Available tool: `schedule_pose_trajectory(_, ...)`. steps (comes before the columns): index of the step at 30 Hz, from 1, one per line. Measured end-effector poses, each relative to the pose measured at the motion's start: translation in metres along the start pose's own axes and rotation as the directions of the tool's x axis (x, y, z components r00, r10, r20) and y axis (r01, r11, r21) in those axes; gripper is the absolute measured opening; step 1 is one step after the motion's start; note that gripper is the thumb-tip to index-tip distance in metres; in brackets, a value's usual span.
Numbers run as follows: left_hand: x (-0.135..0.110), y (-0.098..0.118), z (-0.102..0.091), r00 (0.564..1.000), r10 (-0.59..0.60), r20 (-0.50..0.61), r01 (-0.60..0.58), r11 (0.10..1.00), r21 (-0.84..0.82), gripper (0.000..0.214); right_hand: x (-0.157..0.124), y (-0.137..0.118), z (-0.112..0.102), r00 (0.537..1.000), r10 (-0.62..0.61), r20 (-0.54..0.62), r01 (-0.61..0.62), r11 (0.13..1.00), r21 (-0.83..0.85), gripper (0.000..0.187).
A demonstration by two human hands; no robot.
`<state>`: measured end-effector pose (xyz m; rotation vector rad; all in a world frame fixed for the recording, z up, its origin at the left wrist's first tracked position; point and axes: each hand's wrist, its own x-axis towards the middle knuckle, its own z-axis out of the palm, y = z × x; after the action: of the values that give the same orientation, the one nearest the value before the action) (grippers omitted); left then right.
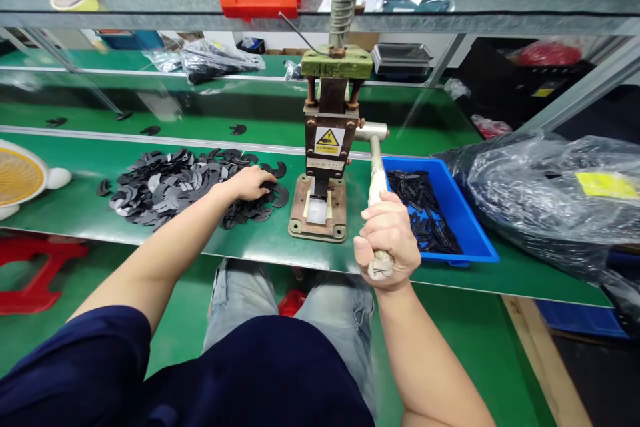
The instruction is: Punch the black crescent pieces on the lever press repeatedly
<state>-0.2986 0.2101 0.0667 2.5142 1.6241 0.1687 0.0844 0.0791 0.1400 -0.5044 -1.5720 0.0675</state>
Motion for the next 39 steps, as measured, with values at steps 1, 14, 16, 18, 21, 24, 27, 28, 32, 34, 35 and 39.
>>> schedule_pose_trajectory(1,0.002,0.003,0.0,1.0,0.015,0.023,-0.015,1.0,0.023,0.048,0.0,0.0,0.0,1.0,0.0,-0.003,0.0,1.0,-0.002,0.022)
schedule_pose_trajectory(14,0.004,0.017,-0.016,0.995,0.029,-0.091,-0.042,0.99,-0.138,0.031,-0.002,0.0,0.001,1.0,0.012,-0.017,-0.012,1.0,0.008,0.028)
schedule_pose_trajectory(16,-0.002,0.023,-0.02,0.992,0.011,-0.124,-0.044,0.962,-0.27,0.033,-0.002,-0.001,0.003,1.0,0.011,-0.027,-0.011,1.0,0.003,0.026)
schedule_pose_trajectory(18,-0.008,0.031,-0.023,0.991,-0.033,-0.127,-0.014,0.935,-0.355,0.039,-0.001,-0.001,0.004,0.999,0.009,-0.035,-0.009,1.0,-0.001,0.025)
schedule_pose_trajectory(21,-0.014,0.048,-0.019,0.987,-0.101,-0.125,0.031,0.882,-0.469,0.047,-0.001,-0.002,0.004,1.0,0.005,-0.028,-0.005,1.0,-0.002,0.026)
schedule_pose_trajectory(24,-0.013,0.069,-0.003,0.987,-0.121,-0.11,0.025,0.777,-0.628,0.033,0.0,-0.004,0.004,1.0,0.012,-0.018,-0.012,1.0,0.012,0.026)
schedule_pose_trajectory(27,-0.007,0.091,0.02,0.987,-0.147,-0.066,0.044,0.639,-0.768,0.027,0.0,-0.004,0.003,1.0,0.006,-0.007,-0.006,1.0,0.02,0.024)
schedule_pose_trajectory(28,-0.006,0.097,0.027,0.984,-0.165,-0.06,0.05,0.594,-0.803,0.028,0.001,-0.004,0.002,1.0,-0.005,0.001,0.005,1.0,0.021,0.023)
schedule_pose_trajectory(32,-0.004,0.114,0.04,0.966,-0.257,-0.006,0.113,0.445,-0.888,0.037,0.001,-0.002,0.001,0.999,-0.049,0.015,0.049,0.999,0.024,0.022)
schedule_pose_trajectory(34,-0.002,0.117,0.036,0.964,-0.26,0.054,0.148,0.359,-0.922,0.039,0.001,-0.001,0.002,0.999,-0.047,0.007,0.047,0.999,0.022,0.023)
schedule_pose_trajectory(35,0.0,0.119,0.033,0.964,-0.254,0.081,0.162,0.318,-0.934,0.039,0.001,-0.001,0.002,0.999,-0.049,0.002,0.049,0.999,0.022,0.024)
schedule_pose_trajectory(39,0.013,0.128,0.025,0.958,-0.234,0.165,0.225,0.258,-0.94,0.039,0.001,-0.002,0.004,0.998,-0.057,-0.011,0.058,0.998,0.039,0.024)
